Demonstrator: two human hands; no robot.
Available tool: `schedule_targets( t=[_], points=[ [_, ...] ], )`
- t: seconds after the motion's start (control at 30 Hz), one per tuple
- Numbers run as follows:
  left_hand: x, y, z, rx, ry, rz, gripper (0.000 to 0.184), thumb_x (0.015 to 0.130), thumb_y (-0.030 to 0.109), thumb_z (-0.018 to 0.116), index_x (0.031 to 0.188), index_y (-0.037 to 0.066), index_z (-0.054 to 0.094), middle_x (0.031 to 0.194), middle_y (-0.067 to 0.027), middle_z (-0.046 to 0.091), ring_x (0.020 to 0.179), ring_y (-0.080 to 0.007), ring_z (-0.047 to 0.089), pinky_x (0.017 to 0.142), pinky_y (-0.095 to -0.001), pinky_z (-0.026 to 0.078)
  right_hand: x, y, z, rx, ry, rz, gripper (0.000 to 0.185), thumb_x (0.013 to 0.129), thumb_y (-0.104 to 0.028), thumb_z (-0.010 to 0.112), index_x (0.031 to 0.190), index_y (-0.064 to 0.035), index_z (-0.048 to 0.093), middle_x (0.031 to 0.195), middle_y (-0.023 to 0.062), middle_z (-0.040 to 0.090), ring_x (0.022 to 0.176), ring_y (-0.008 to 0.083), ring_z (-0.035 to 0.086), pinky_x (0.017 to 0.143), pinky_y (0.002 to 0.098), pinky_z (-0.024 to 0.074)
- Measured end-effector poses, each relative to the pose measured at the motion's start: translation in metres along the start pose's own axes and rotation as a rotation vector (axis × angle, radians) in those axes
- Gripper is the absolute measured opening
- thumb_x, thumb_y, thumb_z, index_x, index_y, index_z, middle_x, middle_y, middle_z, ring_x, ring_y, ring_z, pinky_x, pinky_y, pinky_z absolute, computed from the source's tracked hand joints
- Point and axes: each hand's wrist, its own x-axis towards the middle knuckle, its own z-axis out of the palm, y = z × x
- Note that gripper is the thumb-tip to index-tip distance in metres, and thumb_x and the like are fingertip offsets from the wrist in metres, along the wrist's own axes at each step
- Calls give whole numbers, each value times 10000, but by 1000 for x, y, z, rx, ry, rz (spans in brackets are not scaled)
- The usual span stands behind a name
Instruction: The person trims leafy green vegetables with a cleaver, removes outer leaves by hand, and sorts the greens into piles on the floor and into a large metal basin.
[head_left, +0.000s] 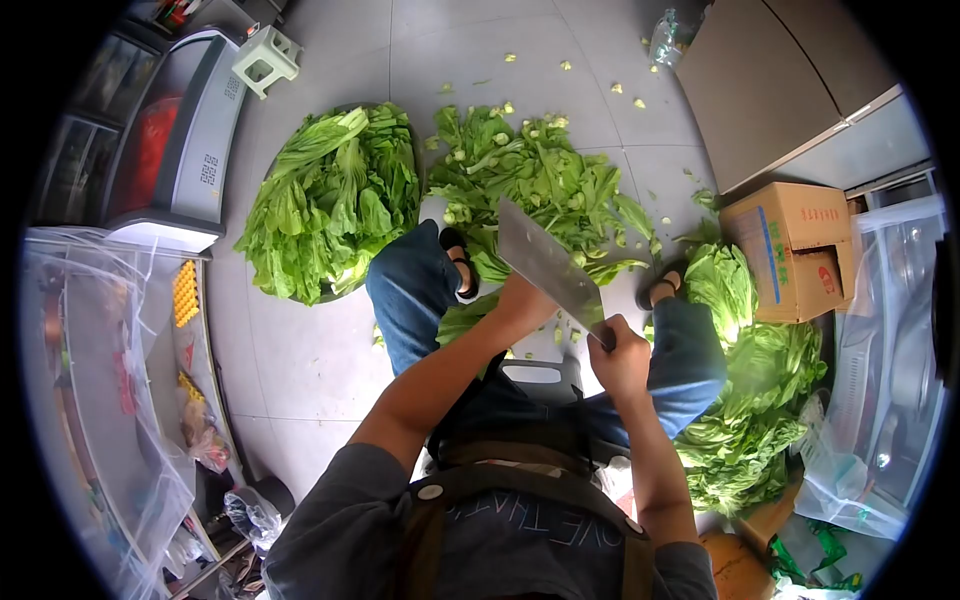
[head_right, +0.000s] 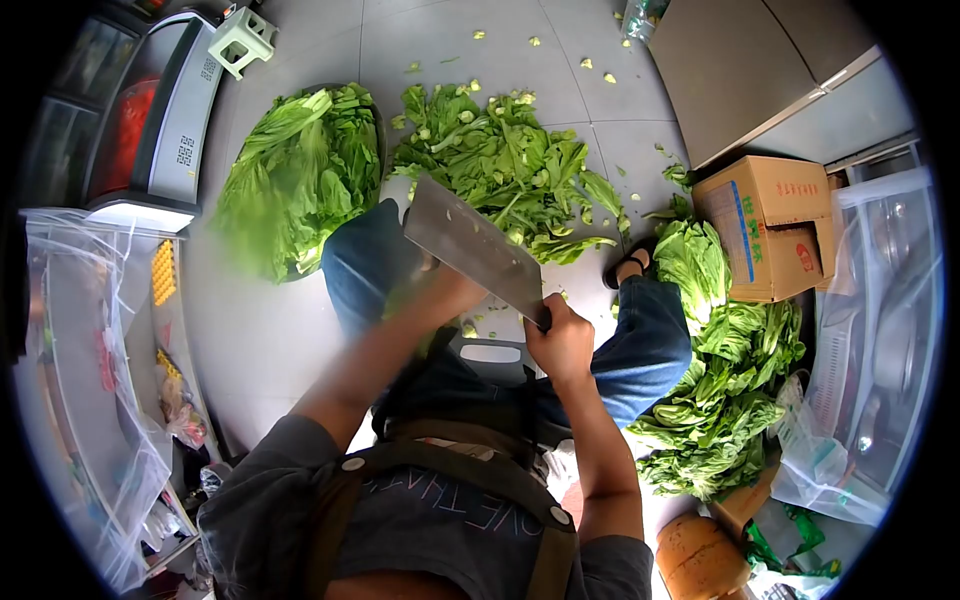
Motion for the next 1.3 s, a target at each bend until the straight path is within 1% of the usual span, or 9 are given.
schedule_targets(
  t=[0.1, 0.3, 0.4, 0.7, 0.77, 0.9, 0.93, 1.13, 1.3],
  points=[
    [5, 7, -19, 118, -281, -446, 265, 698, 163, 625, 833, -34, 510, 674, -195, 580, 642, -384, 575, 554, -438, 453, 8, 17, 8, 56, -140, 181, 143, 691, -147, 614, 725, -22, 554, 583, 166, 571, 541, 344, 573, 520, 386, 465],
    [-5, -5, -25, 184, -251, -361, 300, 711, 180, 633, 825, -53, 483, 584, -167, 563, 556, -331, 582, 509, -407, 453, 7, 35, 23, 29, -157, 183, 140, 684, -147, 619, 717, -23, 564, 571, 153, 574, 538, 326, 581, 521, 375, 468],
    [6, -21, -33, -516, -367, -727, 264, 746, 213, 618, 775, -25, 509, 553, -99, 550, 489, -219, 555, 483, -344, 436, 14, 21, 15, 49, -108, 82, 149, 662, -123, 646, 729, -35, 546, 560, 129, 566, 529, 302, 585, 501, 352, 464],
    [-8, -43, -23, -1904, -842, -719, 264, 821, 177, 498, 588, 58, 465, 453, -38, 401, 375, -105, 350, 448, -231, 298, 22, 2, -13, 130, -182, -100, 161, 647, -105, 660, 738, -38, 546, 598, 131, 576, 533, 303, 583, 497, 342, 459],
    [-7, -46, -21, -1961, -954, -732, 285, 835, 168, 453, 567, 78, 427, 450, -12, 368, 362, -90, 321, 434, -224, 274, 22, 6, -11, 103, -180, -80, 159, 649, -114, 660, 741, -38, 555, 596, 133, 580, 535, 301, 586, 503, 343, 463],
    [6, -53, -40, -1924, -811, -1144, 289, 840, 149, 413, 557, 101, 385, 440, 28, 331, 332, -71, 309, 407, -215, 266, 19, 37, 6, 43, -229, 57, 143, 654, -128, 655, 722, -36, 570, 591, 137, 586, 540, 302, 591, 520, 345, 474],
    [4, -60, -41, -1871, -974, -994, 163, 770, 162, 437, 626, 139, 365, 471, 44, 297, 371, -90, 250, 401, -229, 222, 16, 43, 12, 38, -243, 61, 129, 657, -128, 650, 707, -34, 578, 585, 138, 588, 540, 304, 593, 531, 345, 482],
    [0, -4, -66, -1930, -1011, -773, 145, 714, 81, 524, 640, 73, 400, 451, 6, 373, 321, -92, 337, 320, -253, 248, 23, 75, 33, -173, -249, 346, 248, 708, -240, 574, 704, 8, 578, 648, 223, 581, 653, 404, 573, 627, 438, 468],
    [0, -11, -62, -2016, -860, -735, 118, 740, 78, 511, 676, 50, 417, 459, -12, 396, 314, -88, 339, 318, -243, 248, 14, 29, 13, 127, -70, 258, 206, 733, -135, 602, 639, 20, 505, 475, 130, 470, 392, 186, 426, 437, 314, 370]
  ],
)
